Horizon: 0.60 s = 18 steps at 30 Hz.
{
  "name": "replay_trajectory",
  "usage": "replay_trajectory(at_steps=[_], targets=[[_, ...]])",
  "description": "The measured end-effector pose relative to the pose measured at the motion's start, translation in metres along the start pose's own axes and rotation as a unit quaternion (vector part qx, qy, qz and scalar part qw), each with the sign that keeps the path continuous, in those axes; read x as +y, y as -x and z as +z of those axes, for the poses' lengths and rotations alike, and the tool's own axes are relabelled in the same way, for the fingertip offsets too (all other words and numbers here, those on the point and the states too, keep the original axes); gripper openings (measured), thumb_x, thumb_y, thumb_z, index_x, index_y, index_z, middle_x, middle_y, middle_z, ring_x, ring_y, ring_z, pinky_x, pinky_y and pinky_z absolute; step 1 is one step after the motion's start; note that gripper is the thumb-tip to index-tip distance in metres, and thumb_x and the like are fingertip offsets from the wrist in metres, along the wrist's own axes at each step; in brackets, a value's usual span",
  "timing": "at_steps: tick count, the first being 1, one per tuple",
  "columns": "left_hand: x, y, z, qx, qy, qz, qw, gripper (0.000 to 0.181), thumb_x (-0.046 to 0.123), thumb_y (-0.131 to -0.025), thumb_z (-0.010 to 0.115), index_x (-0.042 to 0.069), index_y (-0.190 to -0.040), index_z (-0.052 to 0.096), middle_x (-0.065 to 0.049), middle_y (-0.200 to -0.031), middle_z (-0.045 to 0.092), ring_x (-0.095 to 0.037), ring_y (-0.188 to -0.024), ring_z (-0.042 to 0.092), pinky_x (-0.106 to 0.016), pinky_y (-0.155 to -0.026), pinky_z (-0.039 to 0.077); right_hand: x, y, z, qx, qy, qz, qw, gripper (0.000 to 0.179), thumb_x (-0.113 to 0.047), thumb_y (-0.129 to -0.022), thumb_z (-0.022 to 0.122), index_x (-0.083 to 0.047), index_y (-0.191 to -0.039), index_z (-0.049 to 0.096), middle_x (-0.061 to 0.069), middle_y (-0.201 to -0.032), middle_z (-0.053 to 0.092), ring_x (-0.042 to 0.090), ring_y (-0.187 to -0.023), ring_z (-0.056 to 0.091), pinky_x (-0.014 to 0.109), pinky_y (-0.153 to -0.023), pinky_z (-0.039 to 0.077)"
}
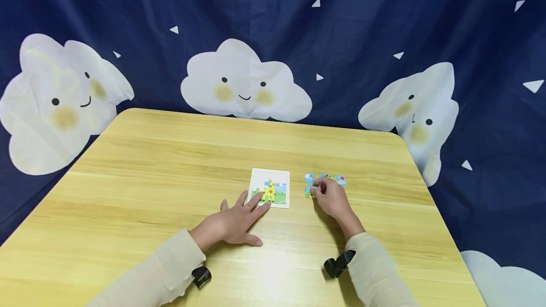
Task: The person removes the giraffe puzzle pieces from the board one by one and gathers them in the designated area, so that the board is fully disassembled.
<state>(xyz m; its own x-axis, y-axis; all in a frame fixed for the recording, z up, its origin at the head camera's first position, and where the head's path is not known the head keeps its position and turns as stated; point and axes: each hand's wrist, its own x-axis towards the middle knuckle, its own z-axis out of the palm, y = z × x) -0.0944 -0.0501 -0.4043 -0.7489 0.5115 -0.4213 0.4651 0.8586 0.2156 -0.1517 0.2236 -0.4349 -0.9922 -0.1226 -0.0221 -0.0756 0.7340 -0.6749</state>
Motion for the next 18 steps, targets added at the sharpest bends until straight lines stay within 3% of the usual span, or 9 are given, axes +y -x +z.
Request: replay_trajectory(at_steps=[7,18], targets=[[-0.0006,0.0003,0.0008,0.002,0.0,0.001,1.0,0.091,0.066,-0.079,0.057,0.031,-0.152,0.016,-0.002,-0.16,0.002,-0.038,-0.144,0.005,-0.074,-0.095,0.024,0.0011,-0.0007,0.0039,0.025,0.02,-0.007,0.9995,0.02,-0.014,-0.089,0.064,0.0,-0.104,0.064,0.004,-0.08,0.06,0.017,-0.073,0.052,0.03,-0.068,0.044],[-0.0018,0.0002,0.0022,0.009,0.002,0.005,0.9999,0.091,0.066,-0.079,0.057,0.03,-0.152,0.016,-0.003,-0.16,0.002,-0.038,-0.144,0.006,-0.075,-0.094,0.023,-0.0053,-0.0012,0.0087,0.059,0.014,-0.008,0.9981,0.021,-0.014,-0.088,0.065,0.0,-0.103,0.064,0.007,-0.083,0.061,0.019,-0.076,0.056,0.031,-0.069,0.046]])
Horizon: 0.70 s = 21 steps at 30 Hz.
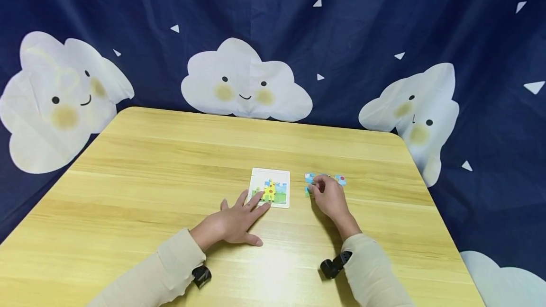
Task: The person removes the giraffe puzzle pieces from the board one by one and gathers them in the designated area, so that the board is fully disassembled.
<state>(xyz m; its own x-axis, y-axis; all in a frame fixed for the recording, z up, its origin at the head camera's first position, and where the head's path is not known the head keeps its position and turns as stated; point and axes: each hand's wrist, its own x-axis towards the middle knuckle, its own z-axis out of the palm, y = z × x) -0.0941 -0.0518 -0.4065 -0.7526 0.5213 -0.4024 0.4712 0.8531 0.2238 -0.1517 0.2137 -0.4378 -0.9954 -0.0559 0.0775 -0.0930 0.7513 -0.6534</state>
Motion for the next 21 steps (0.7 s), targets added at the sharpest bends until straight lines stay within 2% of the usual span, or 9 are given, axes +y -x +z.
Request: replay_trajectory(at_steps=[6,12,21], targets=[[0.0,0.0,-0.001,-0.002,-0.001,0.0,1.0,0.091,0.066,-0.079,0.057,0.03,-0.152,0.016,-0.002,-0.16,0.002,-0.038,-0.144,0.005,-0.075,-0.094,0.023,-0.011,-0.004,0.008,0.004,-0.01,-0.008,0.9999,0.022,-0.012,-0.087,0.065,0.001,-0.105,0.064,0.009,-0.084,0.063,0.019,-0.077,0.058,0.031,-0.069,0.046],[0.0,0.0,-0.001,-0.005,0.0,-0.004,1.0,0.091,0.067,-0.079,0.057,0.031,-0.152,0.016,-0.002,-0.16,0.001,-0.038,-0.144,0.004,-0.075,-0.095,0.022,-0.024,-0.01,0.015,-0.011,-0.015,-0.035,0.9992,0.021,-0.012,-0.087,0.066,0.0,-0.104,0.064,0.01,-0.086,0.062,0.019,-0.076,0.057,0.032,-0.069,0.046],[0.0,0.0,-0.001,-0.005,-0.001,0.0,1.0,0.091,0.067,-0.079,0.056,0.03,-0.152,0.016,-0.004,-0.16,0.001,-0.04,-0.144,0.006,-0.075,-0.094,0.024,-0.04,-0.011,0.028,-0.037,-0.021,-0.043,0.9982,0.022,-0.013,-0.087,0.067,0.0,-0.104,0.065,0.01,-0.088,0.063,0.019,-0.078,0.057,0.032,-0.071,0.047]])
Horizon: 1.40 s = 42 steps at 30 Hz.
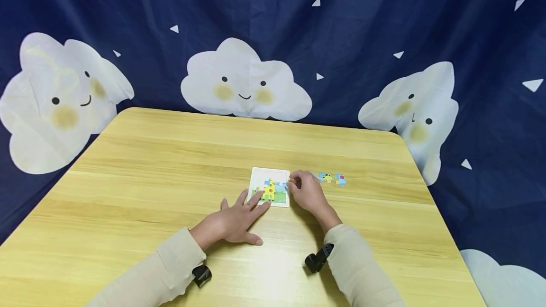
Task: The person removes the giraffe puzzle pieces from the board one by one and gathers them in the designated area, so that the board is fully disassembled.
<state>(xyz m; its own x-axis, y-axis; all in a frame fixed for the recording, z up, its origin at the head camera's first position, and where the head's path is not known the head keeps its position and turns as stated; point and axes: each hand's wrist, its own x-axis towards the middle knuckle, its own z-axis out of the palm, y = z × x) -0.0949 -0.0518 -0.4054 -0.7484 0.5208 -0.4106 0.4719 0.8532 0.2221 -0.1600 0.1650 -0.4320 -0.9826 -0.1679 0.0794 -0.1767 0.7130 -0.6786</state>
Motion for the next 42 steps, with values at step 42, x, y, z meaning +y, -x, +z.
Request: replay_trajectory(at_steps=[42], targets=[[0.002,0.001,-0.001,0.0,-0.018,-0.003,0.9998,0.091,0.068,-0.079,0.055,0.029,-0.152,0.017,-0.003,-0.16,0.004,-0.039,-0.144,0.008,-0.074,-0.092,0.027,-0.027,-0.011,0.031,-0.074,0.043,-0.025,0.9961,0.021,-0.014,-0.088,0.065,-0.008,-0.108,0.065,0.005,-0.086,0.057,0.018,-0.078,0.053,0.037,-0.073,0.045]])
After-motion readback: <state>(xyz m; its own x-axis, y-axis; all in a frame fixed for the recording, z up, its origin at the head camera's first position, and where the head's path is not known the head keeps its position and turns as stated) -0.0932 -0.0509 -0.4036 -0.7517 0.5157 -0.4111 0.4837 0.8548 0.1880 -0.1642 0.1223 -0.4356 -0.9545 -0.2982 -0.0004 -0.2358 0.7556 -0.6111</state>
